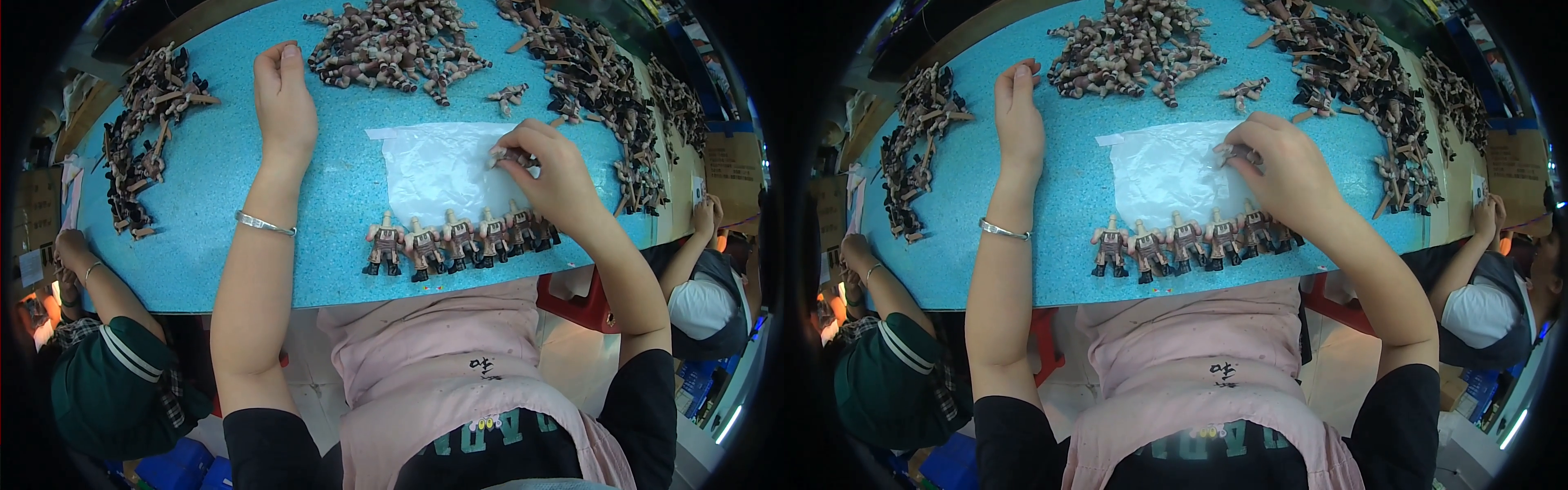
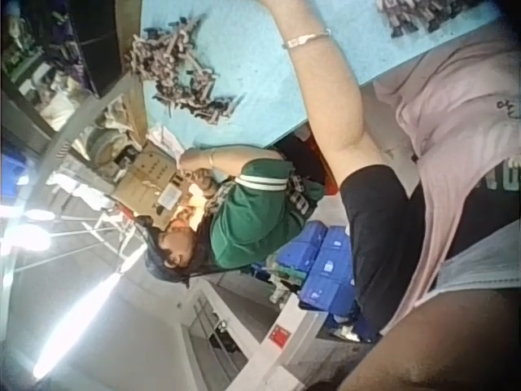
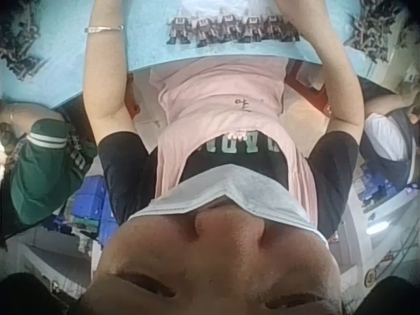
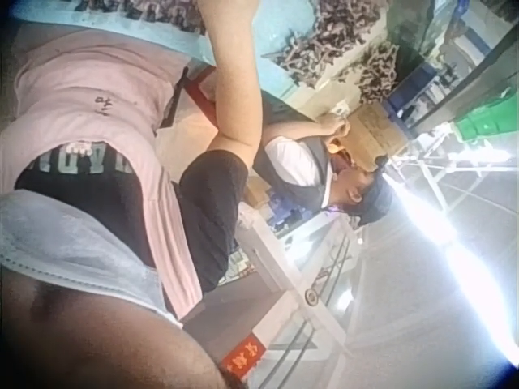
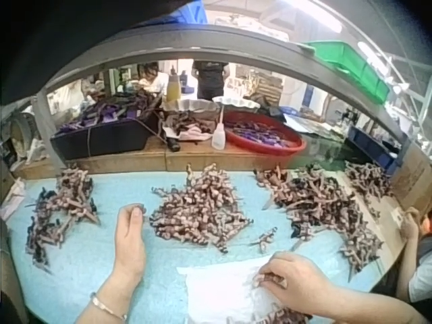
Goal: The person applies glue to toy figurine bodies using a squeeze bottle and assembles the figurines by attaching parts onto the bodies by hand.
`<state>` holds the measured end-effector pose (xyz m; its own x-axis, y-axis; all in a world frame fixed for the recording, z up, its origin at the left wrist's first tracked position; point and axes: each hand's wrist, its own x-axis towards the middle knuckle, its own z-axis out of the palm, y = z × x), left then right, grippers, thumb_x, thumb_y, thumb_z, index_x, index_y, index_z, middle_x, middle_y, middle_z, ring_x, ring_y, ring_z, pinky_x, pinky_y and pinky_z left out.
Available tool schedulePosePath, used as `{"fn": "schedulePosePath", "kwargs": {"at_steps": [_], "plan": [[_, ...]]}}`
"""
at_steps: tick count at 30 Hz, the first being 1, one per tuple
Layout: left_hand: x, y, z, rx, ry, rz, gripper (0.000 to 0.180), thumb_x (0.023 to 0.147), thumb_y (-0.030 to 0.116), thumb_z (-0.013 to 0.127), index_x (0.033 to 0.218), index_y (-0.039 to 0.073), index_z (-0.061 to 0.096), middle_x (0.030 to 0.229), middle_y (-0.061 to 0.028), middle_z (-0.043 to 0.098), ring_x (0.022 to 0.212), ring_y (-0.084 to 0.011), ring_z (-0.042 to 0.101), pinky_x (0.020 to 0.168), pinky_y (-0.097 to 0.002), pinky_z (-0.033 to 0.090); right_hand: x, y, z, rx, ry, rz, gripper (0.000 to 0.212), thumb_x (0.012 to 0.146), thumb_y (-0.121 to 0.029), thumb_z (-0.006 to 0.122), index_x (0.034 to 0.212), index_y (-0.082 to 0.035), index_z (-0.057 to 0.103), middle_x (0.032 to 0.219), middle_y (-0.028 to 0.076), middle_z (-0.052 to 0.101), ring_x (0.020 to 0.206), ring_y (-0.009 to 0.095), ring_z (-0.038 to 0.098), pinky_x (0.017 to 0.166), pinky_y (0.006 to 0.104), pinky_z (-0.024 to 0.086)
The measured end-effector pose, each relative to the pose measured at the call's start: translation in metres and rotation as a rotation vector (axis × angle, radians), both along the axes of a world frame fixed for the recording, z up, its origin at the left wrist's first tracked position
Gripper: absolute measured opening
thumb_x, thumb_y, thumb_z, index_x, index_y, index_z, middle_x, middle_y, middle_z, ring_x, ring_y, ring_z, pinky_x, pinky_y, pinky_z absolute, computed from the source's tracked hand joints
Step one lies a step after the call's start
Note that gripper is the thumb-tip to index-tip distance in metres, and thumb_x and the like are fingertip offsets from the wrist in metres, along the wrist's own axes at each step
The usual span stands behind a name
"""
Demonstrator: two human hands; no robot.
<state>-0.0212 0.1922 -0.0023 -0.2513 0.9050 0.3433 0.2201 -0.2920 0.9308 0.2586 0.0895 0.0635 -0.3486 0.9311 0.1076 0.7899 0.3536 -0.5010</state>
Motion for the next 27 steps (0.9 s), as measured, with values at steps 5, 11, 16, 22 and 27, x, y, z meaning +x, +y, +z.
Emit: {"fn": "schedulePosePath", "kwargs": {"at_steps": [5, 11, 16, 22, 27], "plan": [[-0.006, -0.025, 0.021, -0.036, -0.010, -0.037, 0.037, 0.097, 0.028, 0.051, 0.118, -0.002, 0.051, 0.112, -0.0110, 0.057, 0.102, -0.0181, 0.053, 0.089, -0.0294, 0.042, 0.010, -0.013, 0.011, -0.166, 0.377, -0.128, 0.015, 0.085, 0.000, 0.061, 0.099, 0.000, 0.055, 0.084, 0.006, 0.060, 0.072, 0.011, 0.057, 0.065, 0.0250, 0.047], [-0.011, -0.128, 0.064, -0.195, 0.355, -0.552, 0.046, 0.086, 0.020, 0.063, 0.125, 0.001, 0.048, 0.121, -0.0130, 0.056, 0.113, -0.0243, 0.052, 0.098, -0.0362, 0.039, 0.026, -0.055, 0.031, -0.563, 0.794, -0.270, 0.022, 0.094, -0.010, 0.051, 0.112, 0.002, 0.056, 0.085, 0.003, 0.059, 0.072, 0.007, 0.053, 0.063, 0.0192, 0.042], [-0.010, -0.174, 0.054, -0.120, 0.707, -0.670, 0.058, 0.076, 0.011, 0.070, 0.129, 0.003, 0.047, 0.128, -0.0179, 0.052, 0.121, -0.0330, 0.048, 0.101, -0.0410, 0.037, 0.020, -0.094, 0.021, -0.686, 1.128, -0.249, 0.038, 0.099, -0.022, 0.041, 0.124, 0.005, 0.053, 0.088, 0.006, 0.060, 0.075, 0.008, 0.053, 0.069, 0.0211, 0.042], [-0.026, -0.179, 0.042, 0.006, 0.780, -0.644, 0.059, 0.072, -0.002, 0.068, 0.127, 0.003, 0.048, 0.128, -0.0189, 0.052, 0.116, -0.0354, 0.052, 0.100, -0.0415, 0.040, 0.010, -0.119, 0.007, -0.745, 1.204, -0.197, 0.038, 0.098, -0.017, 0.045, 0.125, 0.009, 0.052, 0.099, 0.013, 0.063, 0.083, 0.014, 0.059, 0.075, 0.0270, 0.048], [-0.062, -0.197, 0.052, -0.119, 0.723, -0.369, 0.057, 0.071, -0.005, 0.067, 0.125, 0.000, 0.049, 0.124, -0.0169, 0.054, 0.115, -0.0287, 0.054, 0.098, -0.0383, 0.042, -0.002, -0.132, 0.001, -0.728, 1.235, -0.199, 0.019, 0.091, -0.002, 0.055, 0.107, 0.006, 0.061, 0.105, 0.012, 0.062, 0.089, 0.016, 0.061, 0.083, 0.0292, 0.050]]}}
